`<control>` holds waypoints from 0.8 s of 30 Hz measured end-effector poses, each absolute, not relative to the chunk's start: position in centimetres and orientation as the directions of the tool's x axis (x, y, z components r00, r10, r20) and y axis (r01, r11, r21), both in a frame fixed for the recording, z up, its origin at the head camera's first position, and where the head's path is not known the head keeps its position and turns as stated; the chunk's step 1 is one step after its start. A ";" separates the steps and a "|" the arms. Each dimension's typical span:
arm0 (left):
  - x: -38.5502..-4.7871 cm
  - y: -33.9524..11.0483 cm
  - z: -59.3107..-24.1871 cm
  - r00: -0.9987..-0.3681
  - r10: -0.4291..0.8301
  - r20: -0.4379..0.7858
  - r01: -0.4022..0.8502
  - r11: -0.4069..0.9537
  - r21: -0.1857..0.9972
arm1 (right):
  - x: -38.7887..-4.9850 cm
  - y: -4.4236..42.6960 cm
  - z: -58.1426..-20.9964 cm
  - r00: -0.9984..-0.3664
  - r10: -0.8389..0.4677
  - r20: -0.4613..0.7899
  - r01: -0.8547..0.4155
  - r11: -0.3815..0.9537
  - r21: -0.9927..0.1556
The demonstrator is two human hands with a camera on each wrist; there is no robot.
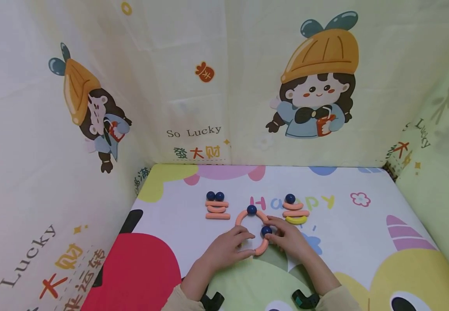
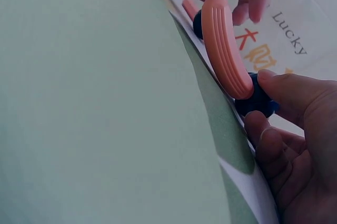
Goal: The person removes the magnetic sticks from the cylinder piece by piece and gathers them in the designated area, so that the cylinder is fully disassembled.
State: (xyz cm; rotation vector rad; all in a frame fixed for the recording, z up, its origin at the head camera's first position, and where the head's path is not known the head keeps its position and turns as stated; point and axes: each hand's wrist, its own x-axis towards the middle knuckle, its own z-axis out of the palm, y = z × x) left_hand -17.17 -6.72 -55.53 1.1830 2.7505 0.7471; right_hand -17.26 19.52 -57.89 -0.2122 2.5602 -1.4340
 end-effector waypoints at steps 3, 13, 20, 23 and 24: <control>-16.8 -6.2 -55.6 -0.684 0.722 0.101 0.677 0.577 0.457 | -17.2 19.5 -57.8 -0.970 -0.228 -0.089 -0.043 0.520 -0.853; -16.6 -5.6 -57.0 -0.632 0.761 0.143 0.730 0.523 0.440 | -17.3 19.5 -57.9 -0.972 -0.213 -0.098 -0.033 0.538 -0.842; -16.7 -5.0 -57.5 -0.620 0.766 0.170 0.752 0.517 0.410 | -17.3 19.5 -58.1 -0.974 -0.197 -0.115 -0.019 0.574 -0.819; -16.7 -4.9 -57.6 -0.612 0.770 0.181 0.760 0.509 0.404 | -17.3 19.4 -58.1 -0.975 -0.189 -0.120 -0.012 0.579 -0.816; -16.7 -4.9 -57.6 -0.611 0.771 0.182 0.761 0.508 0.403 | -17.3 19.4 -58.1 -0.975 -0.187 -0.122 -0.009 0.578 -0.816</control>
